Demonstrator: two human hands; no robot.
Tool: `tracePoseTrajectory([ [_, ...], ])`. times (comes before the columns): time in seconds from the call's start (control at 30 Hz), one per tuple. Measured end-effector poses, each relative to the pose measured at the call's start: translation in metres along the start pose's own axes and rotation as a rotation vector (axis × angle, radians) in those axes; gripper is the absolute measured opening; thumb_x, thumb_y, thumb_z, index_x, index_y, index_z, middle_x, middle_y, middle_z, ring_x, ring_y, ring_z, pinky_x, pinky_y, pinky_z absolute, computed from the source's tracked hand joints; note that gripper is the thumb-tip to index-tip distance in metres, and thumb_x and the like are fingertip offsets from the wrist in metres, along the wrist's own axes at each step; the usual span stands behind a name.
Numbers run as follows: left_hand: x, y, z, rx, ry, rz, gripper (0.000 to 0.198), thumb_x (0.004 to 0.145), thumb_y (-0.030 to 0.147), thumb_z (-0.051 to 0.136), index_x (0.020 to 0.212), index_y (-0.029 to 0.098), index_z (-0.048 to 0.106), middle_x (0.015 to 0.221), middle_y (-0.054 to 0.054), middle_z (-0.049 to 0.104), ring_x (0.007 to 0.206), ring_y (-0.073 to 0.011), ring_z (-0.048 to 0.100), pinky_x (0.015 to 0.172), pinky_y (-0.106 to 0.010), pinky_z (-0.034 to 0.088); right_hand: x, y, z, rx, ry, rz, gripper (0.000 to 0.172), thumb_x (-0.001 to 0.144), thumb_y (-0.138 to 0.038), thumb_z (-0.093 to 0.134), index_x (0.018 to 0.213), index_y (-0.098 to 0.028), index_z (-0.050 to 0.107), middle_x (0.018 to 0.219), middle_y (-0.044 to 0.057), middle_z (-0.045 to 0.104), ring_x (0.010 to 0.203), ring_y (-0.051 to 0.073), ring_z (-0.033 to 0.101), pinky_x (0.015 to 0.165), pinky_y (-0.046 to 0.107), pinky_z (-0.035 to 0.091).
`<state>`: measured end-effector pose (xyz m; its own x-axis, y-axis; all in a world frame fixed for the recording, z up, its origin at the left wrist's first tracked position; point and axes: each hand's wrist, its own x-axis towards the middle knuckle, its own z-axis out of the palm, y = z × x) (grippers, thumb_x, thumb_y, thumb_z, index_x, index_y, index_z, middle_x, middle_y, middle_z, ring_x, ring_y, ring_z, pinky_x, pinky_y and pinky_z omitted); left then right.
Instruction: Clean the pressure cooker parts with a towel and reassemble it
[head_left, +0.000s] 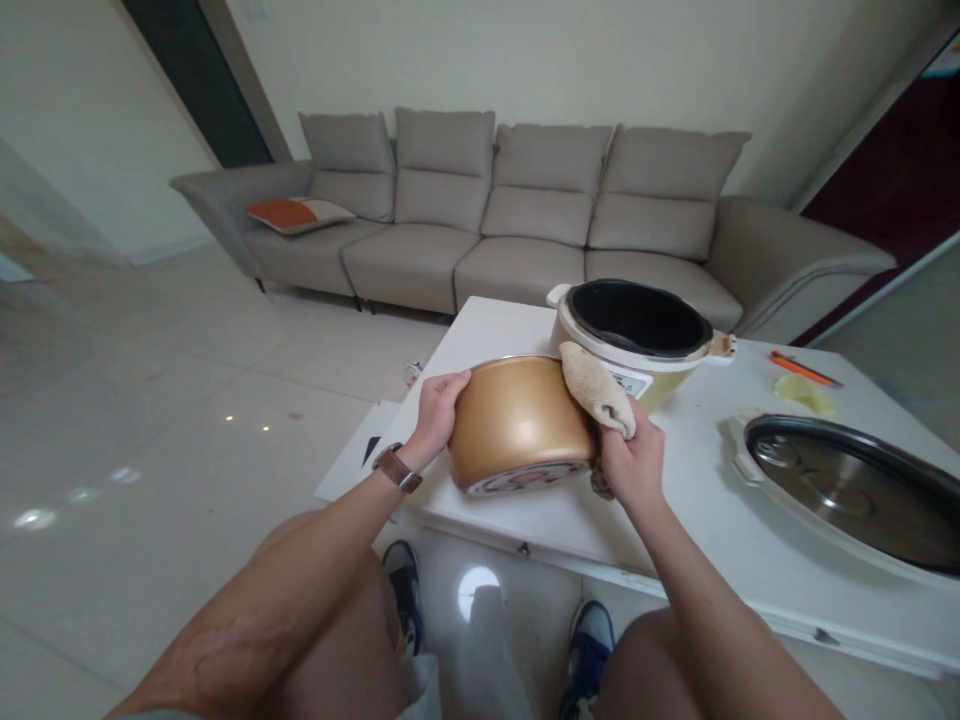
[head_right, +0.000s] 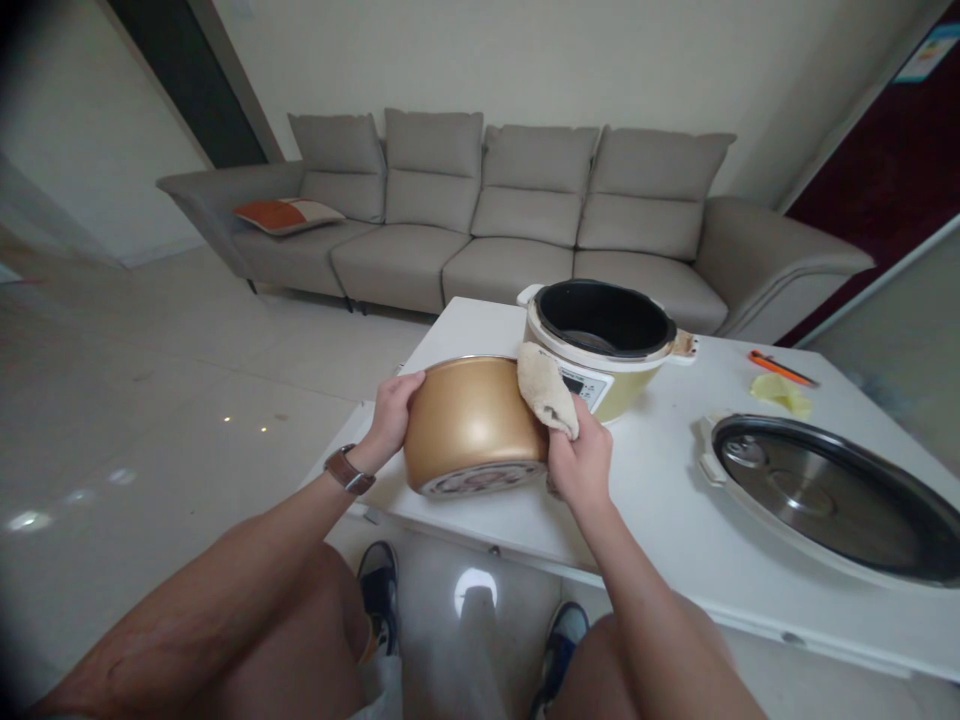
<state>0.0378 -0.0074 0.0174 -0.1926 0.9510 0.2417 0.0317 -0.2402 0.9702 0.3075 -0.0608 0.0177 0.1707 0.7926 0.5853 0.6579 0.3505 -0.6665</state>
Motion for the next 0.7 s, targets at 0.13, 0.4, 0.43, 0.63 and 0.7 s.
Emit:
tracePoseTrajectory([
  [0.13, 0.000, 0.000, -0.001, 0.007, 0.009, 0.007, 0.049, 0.081, 0.049, 0.064, 0.051, 0.021, 0.038, 0.053, 0.003, 0.033, 0.054, -0.0113, 0.030, 0.053, -0.030, 0.021, -0.003, 0.003, 0.000, -0.071, -0.008, -0.071, 0.036, 0.084, -0.022, 0.051, 0.112, -0.021, 0.073, 0.104, 0.007, 0.080, 0.094, 0.027, 0.075, 0.082, 0.037, 0.058],
  [0.4, -0.002, -0.003, -0.004, -0.015, -0.020, 0.007, 0.052, 0.082, 0.051, 0.063, 0.051, 0.021, 0.035, 0.053, 0.004, 0.031, 0.052, -0.0098, 0.027, 0.052, -0.029, 0.019, -0.005, -0.017, -0.012, -0.099, -0.073, -0.766, 0.064, 0.082, -0.016, 0.051, 0.146, -0.020, 0.057, 0.138, 0.009, 0.069, 0.132, 0.030, 0.063, 0.106, 0.046, 0.057],
  [0.43, -0.002, -0.003, -0.004, -0.022, -0.024, 0.004, 0.052, 0.081, 0.051, 0.064, 0.051, 0.021, 0.034, 0.053, 0.004, 0.030, 0.052, -0.0097, 0.027, 0.052, -0.029, 0.019, -0.004, -0.020, -0.013, -0.082, -0.086, -0.806, 0.064, 0.083, -0.015, 0.051, 0.146, -0.020, 0.057, 0.138, 0.009, 0.069, 0.133, 0.030, 0.062, 0.106, 0.046, 0.057],
  [0.63, -0.003, -0.001, -0.004, -0.037, -0.037, -0.001, 0.052, 0.082, 0.050, 0.063, 0.051, 0.021, 0.034, 0.052, 0.004, 0.029, 0.052, -0.0094, 0.027, 0.052, -0.029, 0.018, -0.006, -0.016, -0.009, 0.000, -0.021, -0.580, 0.065, 0.080, -0.014, 0.052, 0.143, -0.022, 0.060, 0.138, 0.008, 0.070, 0.126, 0.030, 0.068, 0.106, 0.045, 0.056],
  [0.7, -0.002, 0.000, -0.004, -0.028, -0.032, 0.007, 0.052, 0.082, 0.050, 0.063, 0.050, 0.021, 0.033, 0.053, 0.004, 0.028, 0.052, -0.0094, 0.026, 0.052, -0.029, 0.017, -0.008, -0.009, -0.005, -0.005, 0.014, -0.453, 0.061, 0.078, -0.015, 0.052, 0.137, -0.021, 0.065, 0.132, 0.009, 0.072, 0.119, 0.030, 0.071, 0.101, 0.043, 0.058],
])
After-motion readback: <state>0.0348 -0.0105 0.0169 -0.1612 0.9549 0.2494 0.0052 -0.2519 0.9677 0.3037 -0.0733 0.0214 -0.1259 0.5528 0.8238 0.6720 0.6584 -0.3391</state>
